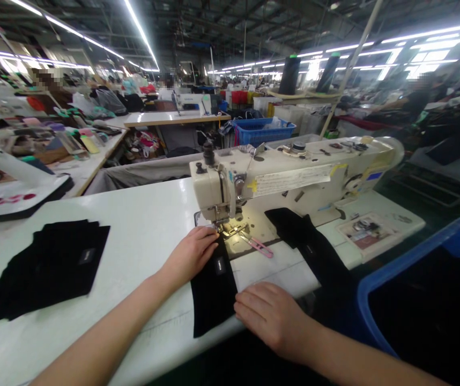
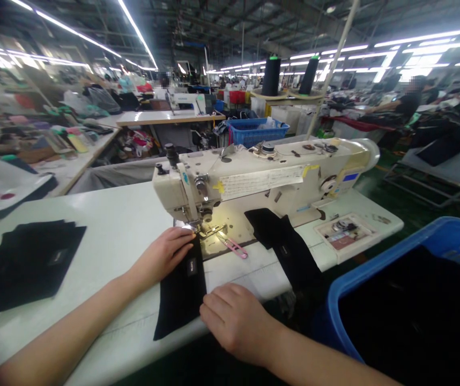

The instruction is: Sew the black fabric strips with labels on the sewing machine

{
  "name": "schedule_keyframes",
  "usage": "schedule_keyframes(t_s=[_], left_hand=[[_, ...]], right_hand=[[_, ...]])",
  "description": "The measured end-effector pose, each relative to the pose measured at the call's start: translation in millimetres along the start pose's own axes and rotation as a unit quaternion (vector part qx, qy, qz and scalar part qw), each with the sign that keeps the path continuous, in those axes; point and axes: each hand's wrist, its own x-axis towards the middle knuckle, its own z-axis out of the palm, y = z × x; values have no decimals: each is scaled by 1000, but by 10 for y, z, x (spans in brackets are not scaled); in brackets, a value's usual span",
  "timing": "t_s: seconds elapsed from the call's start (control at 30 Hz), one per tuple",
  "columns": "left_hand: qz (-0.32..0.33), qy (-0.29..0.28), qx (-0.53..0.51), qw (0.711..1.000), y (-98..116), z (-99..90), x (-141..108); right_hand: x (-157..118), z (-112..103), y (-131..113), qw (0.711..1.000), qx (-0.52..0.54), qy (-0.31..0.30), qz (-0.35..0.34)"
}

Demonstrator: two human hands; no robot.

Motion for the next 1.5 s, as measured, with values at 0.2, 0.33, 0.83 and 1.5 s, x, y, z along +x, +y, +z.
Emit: schedule_keyframes(t_s=[0.2,0.33,0.83,1.5], left_hand=[[-4,2,-5,1000,9,-3,6],[-2,1,-2,1000,11,-8,10],[-12,-21,8,1000,-38,-12,5],[-25,-60,34,997,-40,-85,0]], right_hand=[[10,-10,-1,1000,-1,2,-2],[19,-2,-8,1000,-1,8,2],[31,26,-52,999,-7,31,25],[39,-35,-12,999,16,-7,28]])
